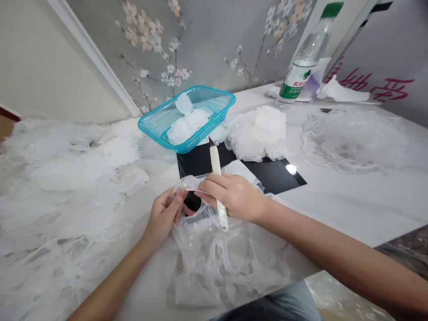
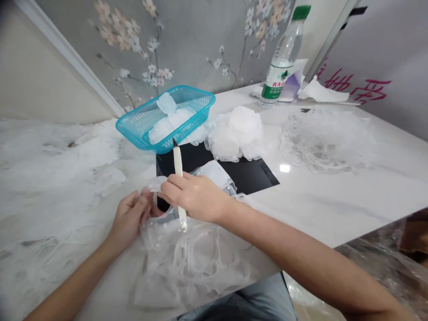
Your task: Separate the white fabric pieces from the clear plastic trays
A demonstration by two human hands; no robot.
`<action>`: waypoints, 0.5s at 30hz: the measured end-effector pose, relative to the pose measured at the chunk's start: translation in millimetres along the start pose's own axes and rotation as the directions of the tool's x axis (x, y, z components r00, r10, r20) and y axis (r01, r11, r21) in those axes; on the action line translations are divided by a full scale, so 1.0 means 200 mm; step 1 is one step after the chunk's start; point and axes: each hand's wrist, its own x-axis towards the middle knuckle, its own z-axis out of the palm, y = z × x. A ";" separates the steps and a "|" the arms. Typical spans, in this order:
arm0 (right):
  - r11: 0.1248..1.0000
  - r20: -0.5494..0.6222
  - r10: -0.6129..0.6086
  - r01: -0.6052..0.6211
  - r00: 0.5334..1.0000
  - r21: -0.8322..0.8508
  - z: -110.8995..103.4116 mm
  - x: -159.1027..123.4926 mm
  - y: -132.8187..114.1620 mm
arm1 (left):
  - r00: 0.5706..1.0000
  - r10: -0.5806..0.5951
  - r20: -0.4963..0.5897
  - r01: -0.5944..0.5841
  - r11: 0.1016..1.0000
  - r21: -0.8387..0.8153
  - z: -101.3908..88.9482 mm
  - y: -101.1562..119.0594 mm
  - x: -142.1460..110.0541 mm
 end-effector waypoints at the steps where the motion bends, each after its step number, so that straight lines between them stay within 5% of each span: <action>1: 1.000 -0.005 0.028 -0.028 1.000 0.005 0.00 0.00 0.00 | 1.000 -0.011 -0.024 0.010 1.000 -0.007 0.00 0.00 0.00; 5: 0.961 -0.125 0.259 -0.242 0.958 0.130 0.00 0.00 0.01 | 0.988 -0.074 -0.136 0.055 0.989 -0.139 0.01 0.02 0.01; 8: 0.890 -0.358 0.454 -0.398 0.816 0.220 -0.02 0.00 0.03 | 0.964 -0.134 -0.229 0.074 0.964 -0.254 0.01 0.03 0.02; 11: 0.800 -0.431 0.599 -0.499 0.674 0.331 -0.03 0.01 0.04 | 0.952 -0.119 -0.283 0.048 0.968 -0.248 0.02 0.03 0.01; 13: 0.774 -0.387 0.631 -0.509 0.673 0.377 -0.04 0.01 0.04 | 0.948 -0.092 -0.304 0.020 0.973 -0.231 0.03 0.03 0.00; 15: 0.818 -0.316 0.561 -0.453 0.765 0.355 -0.05 0.01 0.03 | 0.959 -0.054 -0.279 -0.011 0.974 -0.227 0.03 0.02 0.00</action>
